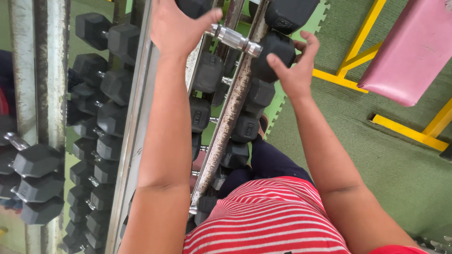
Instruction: Cleaning and organizing dumbbells on a weight rack.
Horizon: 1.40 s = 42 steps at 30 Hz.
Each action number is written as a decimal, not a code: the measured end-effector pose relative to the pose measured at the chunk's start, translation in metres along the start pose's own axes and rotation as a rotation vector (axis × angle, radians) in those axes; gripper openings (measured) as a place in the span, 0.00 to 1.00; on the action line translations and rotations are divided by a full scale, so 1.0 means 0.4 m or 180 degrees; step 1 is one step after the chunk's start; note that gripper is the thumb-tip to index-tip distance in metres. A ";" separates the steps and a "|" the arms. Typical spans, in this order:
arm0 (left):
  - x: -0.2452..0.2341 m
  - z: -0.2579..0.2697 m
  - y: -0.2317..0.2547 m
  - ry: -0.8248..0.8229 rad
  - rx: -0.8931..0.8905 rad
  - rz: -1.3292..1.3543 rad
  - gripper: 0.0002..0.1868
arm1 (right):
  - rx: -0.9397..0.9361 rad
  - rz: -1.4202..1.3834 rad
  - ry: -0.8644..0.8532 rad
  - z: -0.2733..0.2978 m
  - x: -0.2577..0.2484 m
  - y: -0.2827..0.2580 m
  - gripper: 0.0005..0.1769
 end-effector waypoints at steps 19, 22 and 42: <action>0.021 0.034 -0.068 -0.0020 0.0181 0.1099 0.42 | -0.1314 0.0650 0.0541 0.032 0.050 -0.021 0.54; 0.026 0.016 -0.077 -0.0087 0.0158 0.0926 0.39 | -0.1325 0.0990 0.0404 0.028 0.051 -0.032 0.54; 0.057 0.009 -0.091 -0.0062 0.0143 0.1134 0.35 | -0.0498 -0.0569 0.0376 -0.126 -0.011 0.067 0.57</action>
Point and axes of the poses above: each hand's wrist, its own z-axis away from the middle knuckle, its own x-axis out of the palm, y = z × x, the point moved 1 cm from there along -z, towards the middle knuckle, and after that the axes turned 2 degrees about -x, right-handed, at the moved point
